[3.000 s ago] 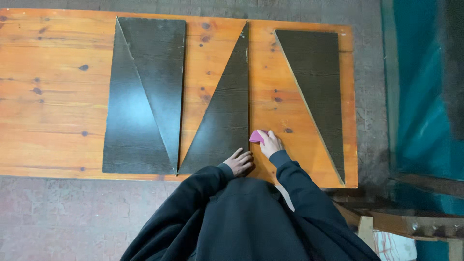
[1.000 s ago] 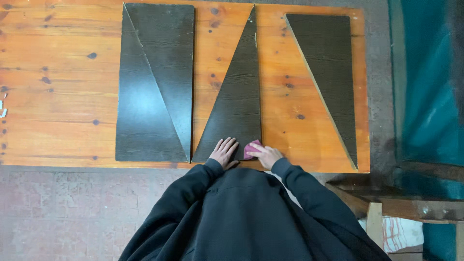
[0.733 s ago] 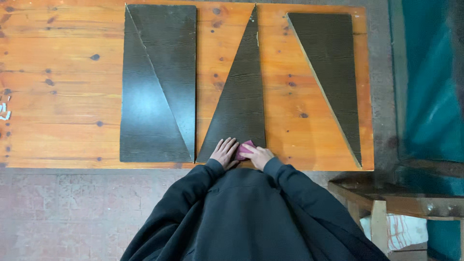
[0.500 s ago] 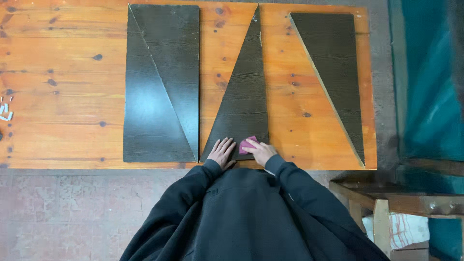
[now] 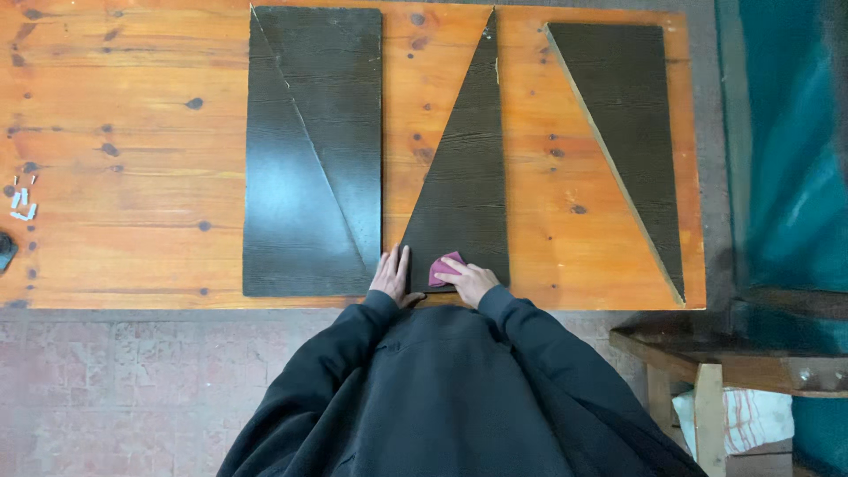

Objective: The person sands two dark rectangular wooden boards on a wooden workbench using a pink sanding block. They work on one board, then move to the second board, and finally flip the second board to sand its other side.

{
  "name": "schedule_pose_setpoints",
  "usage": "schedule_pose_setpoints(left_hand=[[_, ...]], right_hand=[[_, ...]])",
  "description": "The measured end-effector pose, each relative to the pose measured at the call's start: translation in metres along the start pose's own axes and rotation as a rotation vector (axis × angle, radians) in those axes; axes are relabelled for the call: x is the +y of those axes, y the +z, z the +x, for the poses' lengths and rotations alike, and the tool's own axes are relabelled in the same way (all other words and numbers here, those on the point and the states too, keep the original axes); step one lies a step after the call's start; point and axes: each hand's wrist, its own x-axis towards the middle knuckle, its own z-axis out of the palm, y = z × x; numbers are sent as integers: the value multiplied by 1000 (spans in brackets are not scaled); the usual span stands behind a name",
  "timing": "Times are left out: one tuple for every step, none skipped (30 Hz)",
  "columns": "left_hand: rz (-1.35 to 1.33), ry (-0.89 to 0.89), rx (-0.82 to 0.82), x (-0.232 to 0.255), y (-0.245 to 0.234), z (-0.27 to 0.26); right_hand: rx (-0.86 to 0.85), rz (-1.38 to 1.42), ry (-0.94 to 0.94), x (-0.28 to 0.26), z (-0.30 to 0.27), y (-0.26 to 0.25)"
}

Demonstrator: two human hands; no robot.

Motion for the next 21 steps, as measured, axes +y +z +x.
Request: schedule_pose_setpoints(left_hand=[[1,3,-1,-5,-2,2],[-44,11,-40,-8,-2,4],[-90,18,-79,-10,-3,5],[-89,19,-78,-12,-4,7],[-90,29,-102,-14,-6,9],[-94,41,-129,-14,-5,10],[-95,42,-130,-14,-2,6],[-59,55,-137,-14,-1,9],[-23,67,-144,-15,1,12],[-23,70,-145,-16,2,12],[-53,70,-138,-17,4,12],[-85,69,-131,-18,5,12],[-85,69,-133,-19,3,10],[-47,82,-105,-19,1,11],[-9,94,-77,-21,-1,11],[-12,90,-79,-25,-2,9],[37,110,-83,-30,-4,7],[86,131,-90,-35,-5,3],[85,127,-95,-36,-2,-6],[111,142,-85,-40,-2,-8],[138,157,-75,-44,-2,-10]], right_hand=[[1,1,3,-7,4,2],[-13,-9,-14,-13,5,4],[-27,-18,-30,-20,7,6],[-25,-19,-30,-20,9,11],[-33,-18,-41,-21,11,15],[-44,-17,-50,-22,10,20],[-45,-16,-48,-29,8,16],[-39,-24,-63,-32,11,9],[-34,-32,-78,-35,13,2],[-33,-31,-76,-35,15,1],[-31,-21,-90,-35,18,1],[-30,-9,-106,-36,20,0],[-31,-8,-105,-40,23,1],[-13,-38,-83,-42,28,2],[5,-68,-62,-45,33,3],[0,-67,-65,-50,35,5],[2,-76,-85,-56,38,7],[3,-81,-105,-63,39,10],[-1,-76,-107,-64,31,10],[22,-105,-129,-62,29,6],[45,-134,-150,-59,27,3]])
